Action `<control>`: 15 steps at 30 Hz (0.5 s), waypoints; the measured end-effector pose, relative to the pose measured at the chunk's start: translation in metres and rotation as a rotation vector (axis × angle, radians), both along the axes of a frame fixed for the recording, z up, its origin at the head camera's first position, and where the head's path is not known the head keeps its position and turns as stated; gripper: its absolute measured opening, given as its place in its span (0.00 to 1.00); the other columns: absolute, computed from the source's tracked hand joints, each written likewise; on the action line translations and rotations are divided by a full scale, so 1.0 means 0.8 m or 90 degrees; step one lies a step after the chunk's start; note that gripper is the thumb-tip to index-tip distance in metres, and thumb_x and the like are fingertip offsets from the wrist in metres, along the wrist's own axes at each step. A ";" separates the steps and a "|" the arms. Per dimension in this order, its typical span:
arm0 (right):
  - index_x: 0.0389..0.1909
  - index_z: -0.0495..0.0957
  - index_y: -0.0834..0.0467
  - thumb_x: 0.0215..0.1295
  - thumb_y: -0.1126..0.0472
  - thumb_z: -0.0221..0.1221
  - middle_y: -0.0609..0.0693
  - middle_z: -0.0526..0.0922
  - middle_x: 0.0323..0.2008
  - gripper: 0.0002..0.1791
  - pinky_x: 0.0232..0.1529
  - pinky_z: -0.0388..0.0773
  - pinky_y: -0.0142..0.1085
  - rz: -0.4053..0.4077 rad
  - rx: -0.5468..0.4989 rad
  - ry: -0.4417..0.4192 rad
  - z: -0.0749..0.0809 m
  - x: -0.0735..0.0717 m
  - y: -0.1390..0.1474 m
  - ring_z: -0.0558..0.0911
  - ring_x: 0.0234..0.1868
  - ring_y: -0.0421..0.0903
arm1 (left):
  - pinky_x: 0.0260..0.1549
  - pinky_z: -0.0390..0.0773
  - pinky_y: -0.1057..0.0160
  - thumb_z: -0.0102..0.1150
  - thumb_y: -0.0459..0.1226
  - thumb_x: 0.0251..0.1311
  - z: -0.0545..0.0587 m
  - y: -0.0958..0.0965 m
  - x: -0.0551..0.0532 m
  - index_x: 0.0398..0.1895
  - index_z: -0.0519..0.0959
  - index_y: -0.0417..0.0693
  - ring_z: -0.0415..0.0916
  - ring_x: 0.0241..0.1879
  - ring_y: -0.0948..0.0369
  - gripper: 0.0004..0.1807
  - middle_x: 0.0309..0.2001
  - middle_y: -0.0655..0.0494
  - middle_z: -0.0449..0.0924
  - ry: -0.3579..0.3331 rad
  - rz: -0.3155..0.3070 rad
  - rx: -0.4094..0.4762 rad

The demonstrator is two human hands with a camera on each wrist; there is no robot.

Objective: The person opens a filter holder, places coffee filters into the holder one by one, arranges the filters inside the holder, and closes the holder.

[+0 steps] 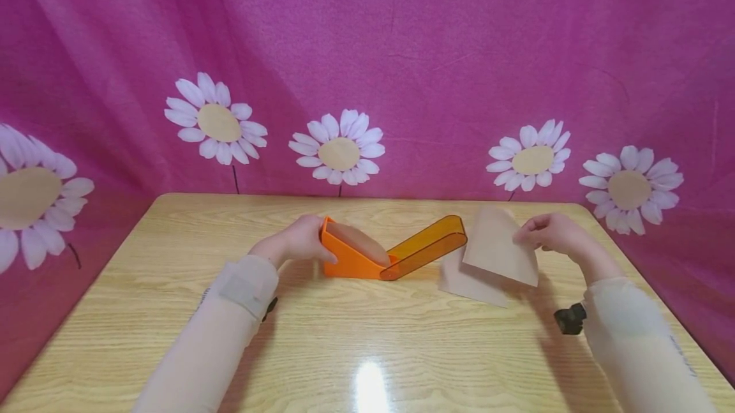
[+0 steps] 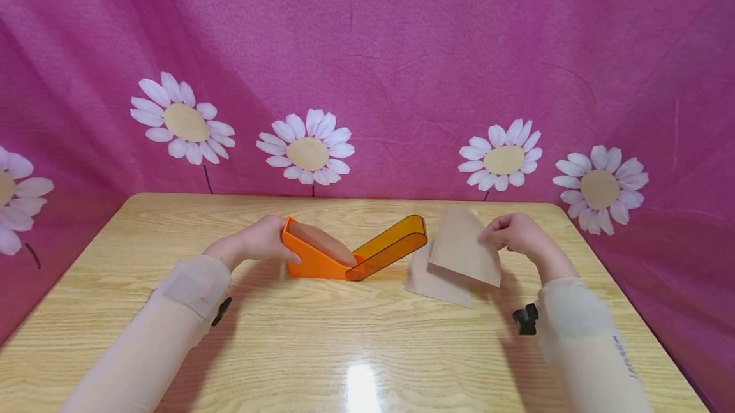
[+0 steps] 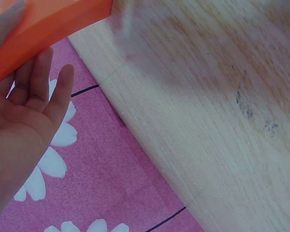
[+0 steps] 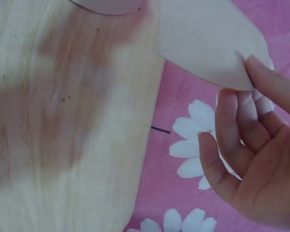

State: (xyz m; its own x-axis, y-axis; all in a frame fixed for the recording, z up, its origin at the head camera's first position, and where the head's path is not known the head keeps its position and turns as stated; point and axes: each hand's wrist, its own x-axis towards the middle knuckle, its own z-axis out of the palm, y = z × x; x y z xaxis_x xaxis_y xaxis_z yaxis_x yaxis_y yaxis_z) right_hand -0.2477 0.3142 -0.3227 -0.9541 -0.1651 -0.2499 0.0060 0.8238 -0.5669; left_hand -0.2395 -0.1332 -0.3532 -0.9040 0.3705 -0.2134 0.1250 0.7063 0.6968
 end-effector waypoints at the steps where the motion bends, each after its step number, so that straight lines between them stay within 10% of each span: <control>1: 0.37 0.79 0.65 0.59 0.50 0.61 0.42 0.80 0.30 0.19 0.41 0.76 0.38 -0.003 -0.002 -0.001 0.001 0.000 0.001 0.76 0.33 0.40 | 0.49 0.75 0.58 0.70 0.32 0.46 0.000 0.000 0.000 0.42 0.78 0.44 0.74 0.37 0.58 0.17 0.38 0.55 0.81 0.001 0.000 -0.001; 15: 0.37 0.78 0.63 0.60 0.51 0.61 0.36 0.77 0.26 0.17 0.36 0.75 0.30 -0.036 -0.027 0.069 0.049 0.003 -0.003 0.73 0.30 0.33 | 0.47 0.75 0.59 0.69 0.31 0.46 -0.002 -0.002 -0.001 0.41 0.78 0.42 0.74 0.36 0.58 0.17 0.37 0.54 0.81 0.004 -0.006 0.003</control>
